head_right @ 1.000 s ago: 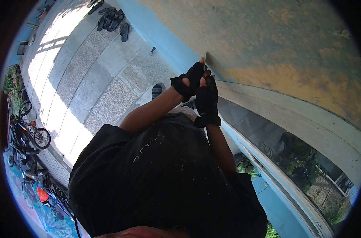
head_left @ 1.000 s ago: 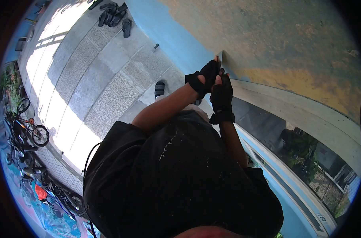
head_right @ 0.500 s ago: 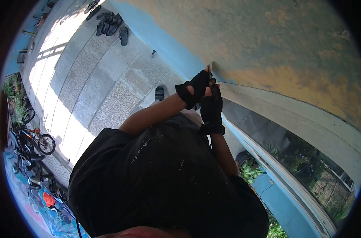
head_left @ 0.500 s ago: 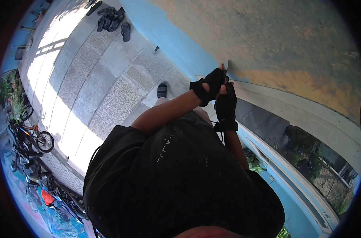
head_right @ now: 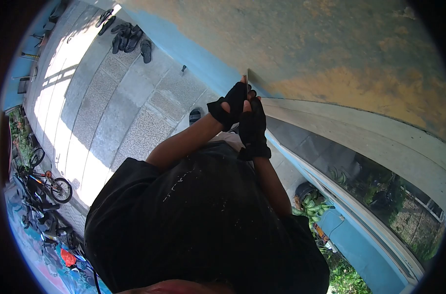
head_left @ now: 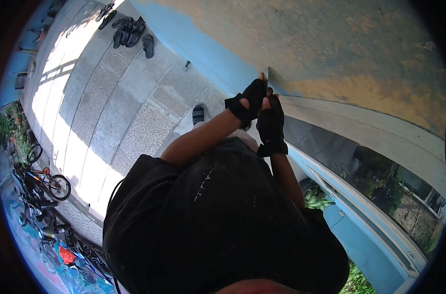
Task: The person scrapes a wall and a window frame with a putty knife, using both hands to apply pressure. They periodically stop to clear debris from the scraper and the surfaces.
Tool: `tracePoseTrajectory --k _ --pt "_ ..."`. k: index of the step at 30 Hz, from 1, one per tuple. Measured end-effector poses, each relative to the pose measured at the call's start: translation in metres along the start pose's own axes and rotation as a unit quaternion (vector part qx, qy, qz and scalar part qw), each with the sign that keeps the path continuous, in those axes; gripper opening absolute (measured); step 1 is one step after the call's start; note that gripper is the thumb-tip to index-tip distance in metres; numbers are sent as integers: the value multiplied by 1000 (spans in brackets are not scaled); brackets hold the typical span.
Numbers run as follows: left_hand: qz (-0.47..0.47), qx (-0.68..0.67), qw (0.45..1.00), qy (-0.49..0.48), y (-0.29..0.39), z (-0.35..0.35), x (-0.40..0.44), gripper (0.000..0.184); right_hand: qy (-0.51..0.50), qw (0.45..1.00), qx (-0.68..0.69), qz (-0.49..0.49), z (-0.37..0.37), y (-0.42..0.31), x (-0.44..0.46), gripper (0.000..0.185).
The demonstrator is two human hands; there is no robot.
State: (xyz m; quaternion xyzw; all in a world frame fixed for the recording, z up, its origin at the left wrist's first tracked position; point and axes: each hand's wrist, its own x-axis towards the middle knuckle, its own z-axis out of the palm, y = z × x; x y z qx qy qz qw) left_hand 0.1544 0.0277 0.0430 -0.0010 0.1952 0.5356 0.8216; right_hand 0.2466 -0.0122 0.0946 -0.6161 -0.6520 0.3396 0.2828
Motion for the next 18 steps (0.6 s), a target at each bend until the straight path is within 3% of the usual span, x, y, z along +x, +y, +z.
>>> tracePoseTrajectory --k 1,2,3,5,6,10,12,13,15,18 --pt "-43 -47 998 21 1 -1 0 34 11 1000 -6 -20 0 -6 0 34" --pt "136 216 965 -67 -5 -3 -6 37 8 1000 16 -22 -4 -11 -2 35" --pt "132 217 965 -67 -9 -3 -9 37 9 1000 17 -19 -6 -9 -8 35" --pt "-38 67 996 40 -12 0 1 45 21 999 27 -7 -10 -3 -8 35" --pt "-21 32 999 18 -16 -3 6 45 -23 996 64 58 -13 0 -4 34" --pt "65 73 995 -33 -14 -11 8 39 -15 998 17 59 -1 5 1 32" --pt "-36 -65 996 45 4 10 -1 40 51 989 -56 -124 5 4 6 30" --pt "-40 -65 996 46 0 9 -3 40 52 990 -57 -120 1 2 2 30" --pt "71 74 993 -58 -7 2 -4 40 9 1000 18 -14 -9 -11 -3 31" --pt "-3 14 1000 15 -19 3 6 39 -18 997 78 22 -18 -1 -5 32"
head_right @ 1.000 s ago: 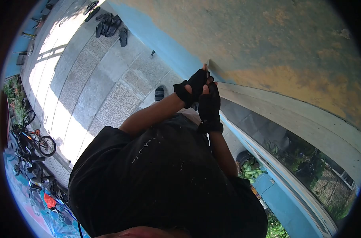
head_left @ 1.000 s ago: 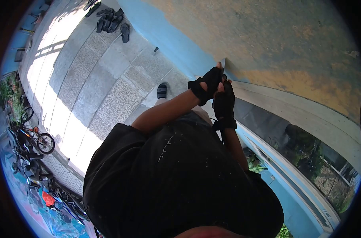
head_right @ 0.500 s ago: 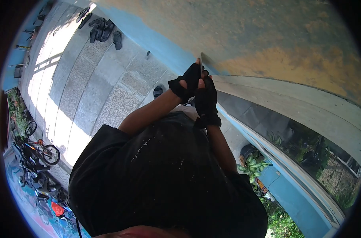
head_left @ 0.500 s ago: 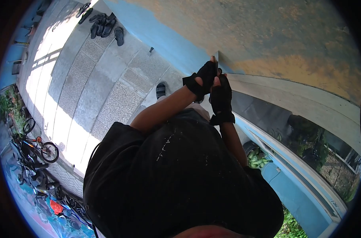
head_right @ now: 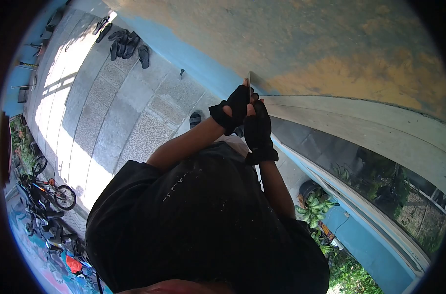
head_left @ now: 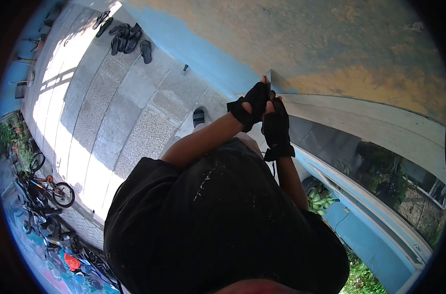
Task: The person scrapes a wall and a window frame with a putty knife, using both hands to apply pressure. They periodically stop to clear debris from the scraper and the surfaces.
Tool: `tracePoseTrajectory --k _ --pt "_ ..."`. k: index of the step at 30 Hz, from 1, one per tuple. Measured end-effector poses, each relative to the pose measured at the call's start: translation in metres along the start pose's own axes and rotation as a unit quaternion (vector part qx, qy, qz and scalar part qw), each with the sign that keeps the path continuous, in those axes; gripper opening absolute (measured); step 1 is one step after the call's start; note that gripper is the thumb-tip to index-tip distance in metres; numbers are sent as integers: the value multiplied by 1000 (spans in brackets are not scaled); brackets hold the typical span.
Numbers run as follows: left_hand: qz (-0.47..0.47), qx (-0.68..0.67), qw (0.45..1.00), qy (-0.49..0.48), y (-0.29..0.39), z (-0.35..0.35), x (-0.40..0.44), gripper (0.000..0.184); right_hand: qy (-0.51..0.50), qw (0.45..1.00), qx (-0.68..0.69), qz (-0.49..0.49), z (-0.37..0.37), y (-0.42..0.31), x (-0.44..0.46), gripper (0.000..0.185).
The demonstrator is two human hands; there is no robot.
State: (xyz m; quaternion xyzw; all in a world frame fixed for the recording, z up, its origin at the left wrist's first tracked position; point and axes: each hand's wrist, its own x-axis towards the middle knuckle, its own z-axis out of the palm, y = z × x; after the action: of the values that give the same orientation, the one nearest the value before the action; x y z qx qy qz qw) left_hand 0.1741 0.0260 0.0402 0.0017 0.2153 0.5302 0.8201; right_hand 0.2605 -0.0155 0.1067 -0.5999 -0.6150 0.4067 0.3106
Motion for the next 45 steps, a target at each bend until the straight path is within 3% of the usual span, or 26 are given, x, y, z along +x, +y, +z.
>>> tracePoseTrajectory --k 4,6,7,9,11,13,14,16,21,22,23,24,25,26,27,29,33,35,37,39,41,43,45 --pt "0 -70 997 -33 18 -8 3 37 9 997 -76 -28 16 3 16 32" --pt "30 -29 999 -3 21 -7 1 37 36 988 -82 -127 20 8 17 30" --pt "28 -30 999 1 18 -6 -4 37 34 988 -81 -123 19 9 10 30" --pt "-28 -45 998 15 18 8 -10 37 16 998 -55 -13 12 7 4 29" --pt "-14 -26 999 19 17 5 -9 38 12 999 -35 -28 12 10 8 30" --pt "27 -39 999 -19 22 1 -6 38 -9 998 -62 24 16 6 16 30" --pt "-1 -48 999 18 32 0 -2 41 -8 998 -63 25 22 8 18 30" --pt "15 -31 999 20 34 3 -2 41 50 985 -100 -135 32 15 25 30" --pt "19 0 1000 -20 24 0 -11 41 16 998 -41 -41 17 14 7 31" --pt "151 244 958 -27 26 0 -15 41 5 1000 -8 -22 17 18 7 32" --pt "267 469 841 -31 27 -1 -17 40 4 1000 -7 -23 21 14 12 32" --pt "264 469 842 -32 29 -1 -15 40 7 998 -47 -35 27 9 18 31" --pt "133 218 967 6 35 -1 -10 41 11 995 -87 -47 31 7 21 31" --pt "-11 -55 997 45 39 -2 -3 41 13 995 -88 -47 32 9 23 31" --pt "-12 -54 997 45 38 -6 4 41 24 994 -80 -64 34 12 24 30" --pt "65 123 990 -33 28 -18 5 41 34 994 -71 -72 33 14 13 30" --pt "40 54 997 -39 27 -8 -2 42 16 999 -3 -36 28 5 12 31" --pt "6 -36 999 13 34 -1 -5 42 -12 998 -63 -15 28 -1 18 30" --pt "24 -12 999 -33 38 -14 3 43 6 997 -73 -13 38 -7 17 31" --pt "-37 -58 996 63 43 5 -7 42 23 996 -85 -6 38 -2 15 33" --pt "-60 -33 997 29 31 -5 -11 42 30 996 -72 -53 33 7 13 29" --pt "-69 -4 998 -11 29 -8 -4 42 30 999 -27 -33 24 3 2 29" --pt "-1 59 998 -25 31 8 -11 45 25 999 20 -13 26 0 5 30"
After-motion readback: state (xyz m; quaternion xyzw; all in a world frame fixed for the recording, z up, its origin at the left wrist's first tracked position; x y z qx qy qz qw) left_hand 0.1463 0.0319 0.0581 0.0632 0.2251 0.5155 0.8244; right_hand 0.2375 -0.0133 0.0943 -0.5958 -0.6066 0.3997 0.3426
